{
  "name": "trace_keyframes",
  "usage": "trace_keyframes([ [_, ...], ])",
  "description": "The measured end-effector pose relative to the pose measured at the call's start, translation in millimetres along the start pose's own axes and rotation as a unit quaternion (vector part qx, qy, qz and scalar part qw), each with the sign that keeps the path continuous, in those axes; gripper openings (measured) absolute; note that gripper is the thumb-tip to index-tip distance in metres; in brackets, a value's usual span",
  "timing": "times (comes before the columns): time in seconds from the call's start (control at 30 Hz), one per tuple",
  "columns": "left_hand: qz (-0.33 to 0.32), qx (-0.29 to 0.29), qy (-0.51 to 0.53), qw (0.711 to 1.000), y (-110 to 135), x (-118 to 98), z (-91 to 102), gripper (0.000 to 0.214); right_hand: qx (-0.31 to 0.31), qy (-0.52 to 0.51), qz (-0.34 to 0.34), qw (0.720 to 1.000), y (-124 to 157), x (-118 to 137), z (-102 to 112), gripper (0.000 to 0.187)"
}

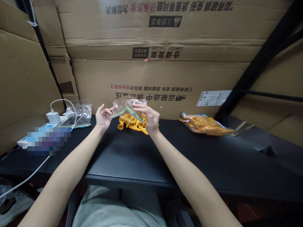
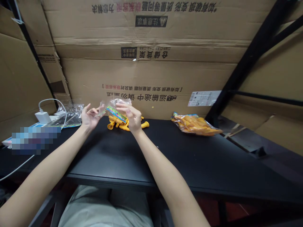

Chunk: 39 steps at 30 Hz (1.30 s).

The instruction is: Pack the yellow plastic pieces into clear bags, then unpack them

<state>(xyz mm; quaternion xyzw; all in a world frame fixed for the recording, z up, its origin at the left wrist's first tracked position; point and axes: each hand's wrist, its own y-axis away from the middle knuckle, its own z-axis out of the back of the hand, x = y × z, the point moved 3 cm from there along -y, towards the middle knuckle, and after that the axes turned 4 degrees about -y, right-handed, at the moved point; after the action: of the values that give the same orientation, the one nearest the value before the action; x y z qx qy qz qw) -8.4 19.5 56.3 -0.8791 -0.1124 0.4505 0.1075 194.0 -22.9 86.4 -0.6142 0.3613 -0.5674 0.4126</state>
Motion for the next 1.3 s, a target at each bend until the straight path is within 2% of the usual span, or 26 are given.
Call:
trace_keyframes([
  [0.13,0.005,0.021,-0.025,0.999,0,2,-3.0,0.042,-0.013,0.037,0.016,0.999,-4,5,3,0.045],
  [0.27,0.019,0.085,-0.174,0.981,-1,19,-0.4,0.038,-0.048,0.06,0.023,0.997,-9,7,11,0.042],
  [0.33,0.067,0.141,-0.275,0.949,1,33,2.7,0.035,-0.058,0.057,0.016,0.997,-11,5,14,0.043],
  [0.43,0.12,0.253,-0.407,0.87,7,52,5.1,0.032,-0.067,0.034,-0.01,0.997,-9,0,14,0.044],
  [0.5,0.101,0.287,-0.474,0.827,9,58,5.7,0.027,-0.076,0.002,-0.036,0.996,-6,-5,13,0.044],
  [0.6,0.051,0.304,-0.549,0.777,9,61,6.2,0.022,-0.097,-0.061,-0.088,0.989,3,-18,11,0.043],
  [0.67,0.015,0.326,-0.568,0.755,8,63,6.2,0.021,-0.117,-0.097,-0.131,0.98,10,-29,11,0.043],
  [0.7,-0.005,0.331,-0.568,0.753,7,63,6.6,0.021,-0.13,-0.11,-0.154,0.973,13,-35,12,0.043],
  [0.83,-0.069,0.294,-0.546,0.782,4,67,10.8,0.011,-0.183,-0.139,-0.263,0.937,24,-58,17,0.045],
  [0.93,-0.1,0.234,-0.504,0.825,3,68,14.6,0.013,-0.192,-0.144,-0.327,0.914,30,-69,20,0.048],
  [1.03,-0.106,0.158,-0.449,0.873,0,65,18.7,0.017,-0.194,-0.151,-0.344,0.906,33,-74,22,0.047],
  [1.17,-0.007,0.068,-0.331,0.941,-9,57,26.7,0.013,-0.193,-0.151,-0.355,0.902,38,-80,24,0.045],
  [1.23,0.069,0.043,-0.246,0.966,-13,52,29.8,0.027,-0.188,-0.137,-0.363,0.902,42,-83,25,0.045],
  [1.3,0.141,0.046,-0.182,0.972,-14,49,30.2,0.046,-0.174,-0.115,-0.368,0.906,44,-85,24,0.045],
])
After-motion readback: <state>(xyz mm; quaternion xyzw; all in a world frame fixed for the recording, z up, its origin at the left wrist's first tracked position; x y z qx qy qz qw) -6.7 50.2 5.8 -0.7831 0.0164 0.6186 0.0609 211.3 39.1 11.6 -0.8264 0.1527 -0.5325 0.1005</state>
